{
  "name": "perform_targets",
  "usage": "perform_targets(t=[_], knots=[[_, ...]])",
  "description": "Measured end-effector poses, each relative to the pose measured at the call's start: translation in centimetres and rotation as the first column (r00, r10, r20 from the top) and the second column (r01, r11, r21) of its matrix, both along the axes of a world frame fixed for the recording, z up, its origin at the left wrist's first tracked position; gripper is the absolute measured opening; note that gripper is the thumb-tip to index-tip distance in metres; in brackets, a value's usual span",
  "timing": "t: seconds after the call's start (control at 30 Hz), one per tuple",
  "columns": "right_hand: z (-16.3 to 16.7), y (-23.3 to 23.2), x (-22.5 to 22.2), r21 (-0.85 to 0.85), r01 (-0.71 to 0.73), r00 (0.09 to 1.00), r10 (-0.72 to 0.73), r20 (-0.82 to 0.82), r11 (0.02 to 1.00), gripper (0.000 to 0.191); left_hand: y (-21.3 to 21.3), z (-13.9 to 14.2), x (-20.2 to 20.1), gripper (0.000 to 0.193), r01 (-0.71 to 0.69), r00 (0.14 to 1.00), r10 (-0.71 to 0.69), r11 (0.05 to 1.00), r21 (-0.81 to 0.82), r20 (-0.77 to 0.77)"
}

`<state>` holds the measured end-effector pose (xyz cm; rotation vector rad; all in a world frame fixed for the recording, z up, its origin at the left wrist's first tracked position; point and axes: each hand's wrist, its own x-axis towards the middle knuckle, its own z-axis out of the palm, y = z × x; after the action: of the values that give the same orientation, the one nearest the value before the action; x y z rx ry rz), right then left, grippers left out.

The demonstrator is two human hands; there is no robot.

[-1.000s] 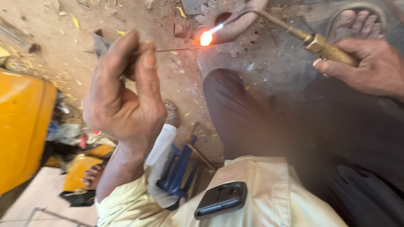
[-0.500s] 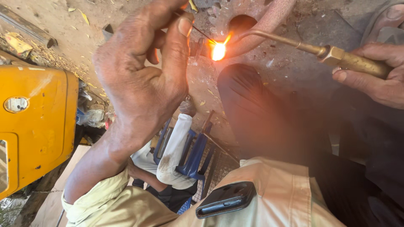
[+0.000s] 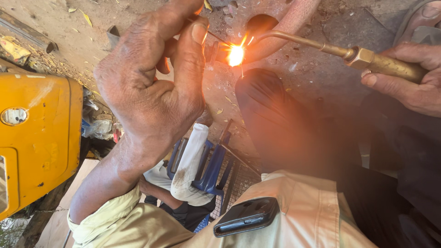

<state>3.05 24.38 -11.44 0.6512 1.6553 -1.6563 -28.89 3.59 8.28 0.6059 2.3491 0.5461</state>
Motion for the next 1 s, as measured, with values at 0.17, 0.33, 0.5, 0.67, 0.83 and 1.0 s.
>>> perform_targets(t=[0.17, 0.33, 0.5, 0.67, 0.83, 1.0], knots=[[-0.1, 0.1, 0.0, 0.032, -0.067, 0.998, 0.067, 0.000, 0.997, 0.023, 0.0, 0.0, 0.0, 0.021, 0.013, 1.000, -0.013, 1.000, -0.002, -0.007], [-0.2, 0.2, -0.2, 0.039, -0.085, 0.996, 0.086, -0.026, 0.996, 0.025, 0.0, 0.3, -0.3, 0.020, 0.046, 0.999, -0.046, 0.999, -0.007, -0.008], [0.2, 0.2, -0.8, 0.034, -0.054, 0.999, 0.054, 0.005, 0.998, 0.022, 0.2, 0.4, -0.4, 0.021, 0.055, 0.999, -0.055, 0.998, -0.006, -0.001], [0.6, 0.2, -1.2, 0.032, -0.045, 0.999, 0.046, -0.014, 0.998, 0.021, 0.4, 0.5, -0.5, 0.025, 0.064, 0.998, -0.064, 0.998, 0.000, -0.003], [0.4, 0.4, -1.4, 0.090, -0.127, 0.992, 0.128, 0.002, 0.988, 0.022, 0.6, 0.6, -0.3, 0.026, 0.052, 0.998, -0.052, 0.998, 0.023, -0.018], [0.2, 0.2, -1.4, 0.034, -0.031, 0.998, 0.033, -0.056, 0.999, 0.023, 0.9, 0.7, -0.6, 0.025, 0.074, 0.997, -0.073, 0.997, 0.023, -0.014]])
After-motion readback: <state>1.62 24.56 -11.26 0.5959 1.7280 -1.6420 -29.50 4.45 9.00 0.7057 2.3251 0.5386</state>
